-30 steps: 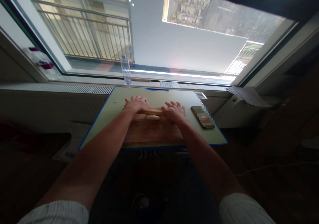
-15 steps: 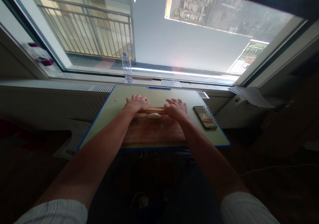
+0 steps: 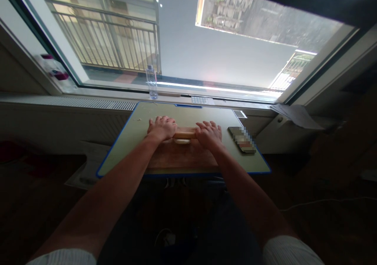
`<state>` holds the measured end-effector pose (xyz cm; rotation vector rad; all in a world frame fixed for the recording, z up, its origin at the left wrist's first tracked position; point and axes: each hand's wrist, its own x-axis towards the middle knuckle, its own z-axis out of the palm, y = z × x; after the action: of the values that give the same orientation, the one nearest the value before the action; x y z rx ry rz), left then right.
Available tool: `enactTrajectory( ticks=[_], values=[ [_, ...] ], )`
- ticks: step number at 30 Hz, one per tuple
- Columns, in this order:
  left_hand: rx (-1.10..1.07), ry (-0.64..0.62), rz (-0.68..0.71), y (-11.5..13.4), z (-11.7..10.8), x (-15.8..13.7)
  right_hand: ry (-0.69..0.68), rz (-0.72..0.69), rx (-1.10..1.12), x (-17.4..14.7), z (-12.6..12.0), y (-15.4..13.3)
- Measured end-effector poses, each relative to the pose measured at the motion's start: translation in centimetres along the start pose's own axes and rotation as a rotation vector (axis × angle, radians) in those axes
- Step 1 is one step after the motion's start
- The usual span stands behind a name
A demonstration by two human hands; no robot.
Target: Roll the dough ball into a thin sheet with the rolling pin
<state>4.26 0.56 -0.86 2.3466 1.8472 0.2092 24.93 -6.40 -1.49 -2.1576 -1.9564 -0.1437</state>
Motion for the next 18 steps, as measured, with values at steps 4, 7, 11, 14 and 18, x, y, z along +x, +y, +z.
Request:
enactTrajectory(
  ticks=[4, 7, 11, 14, 18],
  values=[
    [0.011, 0.024, 0.008, 0.1, 0.2, -0.9, 0.022, 0.003, 0.004, -1.0, 0.1, 0.0],
    [0.02, 0.053, 0.024, 0.2, 0.3, -1.5, 0.04, -0.001, 0.006, -1.7, 0.1, 0.0],
    [0.021, 0.079, 0.02, 0.4, 0.3, -2.7, 0.041, -0.001, 0.015, -2.6, -0.2, -0.2],
    [0.023, 0.099, 0.027, 0.7, 0.1, -3.7, 0.037, 0.007, 0.027, -3.3, -0.4, -0.4],
    [0.026, 0.143, 0.035, 0.8, 0.3, -4.9, 0.059, 0.01, 0.067, -4.3, -0.3, -0.4]
  ],
)
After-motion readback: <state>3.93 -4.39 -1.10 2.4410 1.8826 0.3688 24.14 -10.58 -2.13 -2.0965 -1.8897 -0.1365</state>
